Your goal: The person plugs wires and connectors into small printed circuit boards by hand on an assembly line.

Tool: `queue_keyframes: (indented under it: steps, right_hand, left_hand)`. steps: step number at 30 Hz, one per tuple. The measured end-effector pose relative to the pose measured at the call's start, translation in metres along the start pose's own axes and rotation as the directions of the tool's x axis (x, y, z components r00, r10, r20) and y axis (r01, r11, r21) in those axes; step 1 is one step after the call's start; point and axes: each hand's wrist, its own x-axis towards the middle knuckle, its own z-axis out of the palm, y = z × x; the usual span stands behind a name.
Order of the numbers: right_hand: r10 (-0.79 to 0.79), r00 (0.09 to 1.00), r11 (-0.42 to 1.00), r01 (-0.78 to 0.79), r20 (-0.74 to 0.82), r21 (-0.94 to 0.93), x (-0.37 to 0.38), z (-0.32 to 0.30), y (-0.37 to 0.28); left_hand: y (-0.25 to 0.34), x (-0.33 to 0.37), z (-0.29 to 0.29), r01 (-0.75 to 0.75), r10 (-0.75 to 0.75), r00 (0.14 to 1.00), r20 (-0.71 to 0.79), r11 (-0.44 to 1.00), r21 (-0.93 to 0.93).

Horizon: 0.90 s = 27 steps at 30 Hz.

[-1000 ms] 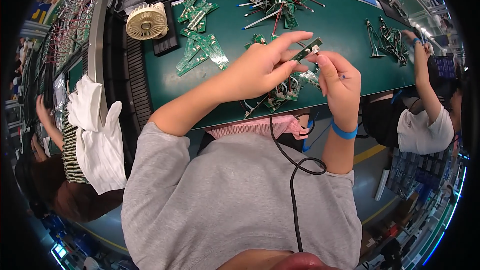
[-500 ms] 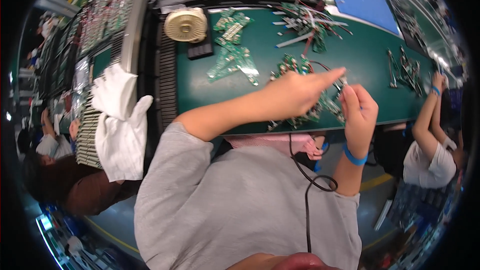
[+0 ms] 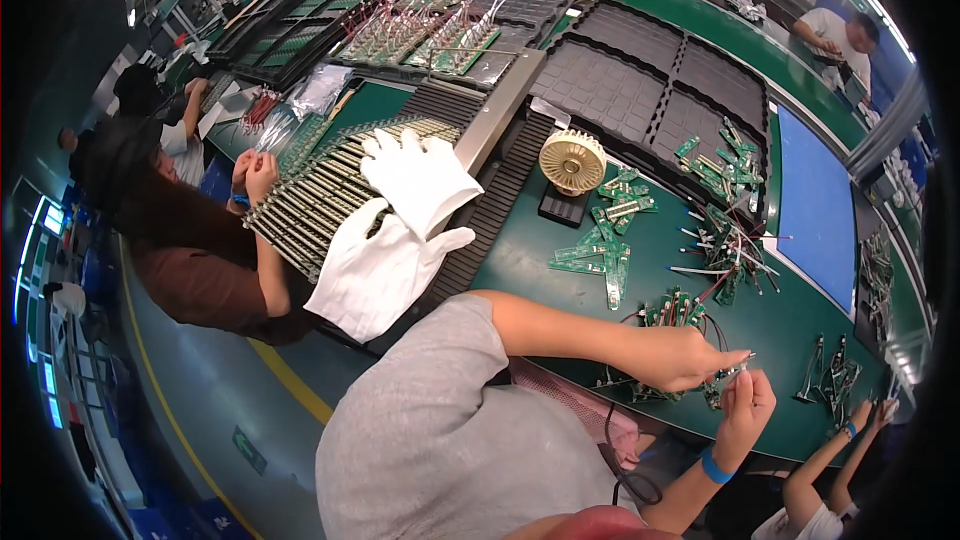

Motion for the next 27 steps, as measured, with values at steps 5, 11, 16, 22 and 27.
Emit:
queue_keyframes:
  steps: [5, 11, 16, 22, 27]
  right_hand:
    - [0.036, 0.992, 0.996, -0.045, 0.123, 0.074, -0.003, -0.009, -0.001]
    - [0.122, 0.987, 0.98, -0.103, 0.106, -0.169, -0.005, -0.011, -0.01]
    - [0.1, 0.988, 0.935, -0.051, 0.122, -0.352, -0.011, 0.009, -0.025]
    - [0.037, 0.995, 0.912, 0.006, 0.096, -0.411, -0.015, 0.025, -0.025]
    - [0.034, 0.994, 0.866, 0.022, 0.103, -0.5, -0.015, 0.022, -0.022]
  left_hand:
    - [0.002, 0.0, 0.0, -0.031, 0.032, 0.999, 0.034, 0.999, -0.024]
    - [-0.001, 0.005, -0.008, 0.001, -0.004, 0.996, 0.087, 0.999, 0.035]
    - [-0.006, 0.005, -0.003, -0.032, 0.048, 0.997, -0.062, 0.971, 0.235]
    - [-0.02, 0.001, 0.01, -0.119, 0.163, 0.983, -0.081, 0.915, 0.386]
    - [-0.025, 0.0, 0.009, -0.09, 0.057, 0.993, 0.104, 0.934, 0.346]
